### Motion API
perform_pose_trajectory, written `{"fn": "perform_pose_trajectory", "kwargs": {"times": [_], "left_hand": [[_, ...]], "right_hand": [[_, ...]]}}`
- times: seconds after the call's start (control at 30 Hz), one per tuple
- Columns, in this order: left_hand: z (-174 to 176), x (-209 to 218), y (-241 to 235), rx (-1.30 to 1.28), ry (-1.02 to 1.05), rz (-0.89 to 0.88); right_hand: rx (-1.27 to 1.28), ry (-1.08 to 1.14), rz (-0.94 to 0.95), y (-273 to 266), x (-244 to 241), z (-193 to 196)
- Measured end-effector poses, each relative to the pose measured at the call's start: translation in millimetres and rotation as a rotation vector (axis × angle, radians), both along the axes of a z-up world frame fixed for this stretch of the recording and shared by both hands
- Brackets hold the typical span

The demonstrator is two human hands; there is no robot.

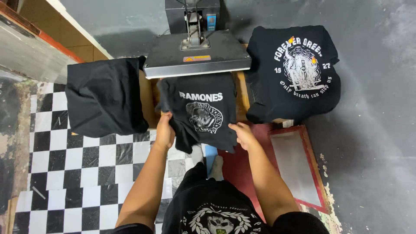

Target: The person applies graphics to t-shirts using a heat press machine.

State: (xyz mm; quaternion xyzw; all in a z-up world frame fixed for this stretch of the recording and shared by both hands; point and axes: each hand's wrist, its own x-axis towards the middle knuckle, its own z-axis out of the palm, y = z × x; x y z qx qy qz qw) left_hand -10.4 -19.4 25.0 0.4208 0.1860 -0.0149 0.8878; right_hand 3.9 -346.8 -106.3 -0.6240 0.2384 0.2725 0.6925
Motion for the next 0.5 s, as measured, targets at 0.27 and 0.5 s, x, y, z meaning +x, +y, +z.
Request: {"fn": "perform_pose_trajectory", "kwargs": {"times": [0.27, 0.5], "left_hand": [[-4.3, -29.3, -23.0, 0.264, -0.274, -0.214], [47.9, -74.4, -45.8, 0.487, -0.352, -0.952]], "right_hand": [[-0.365, -0.201, -0.102, 32.1, 11.8, 45.2], [0.358, -0.189, -0.246, 63.9, 86.4, -24.7]]}}
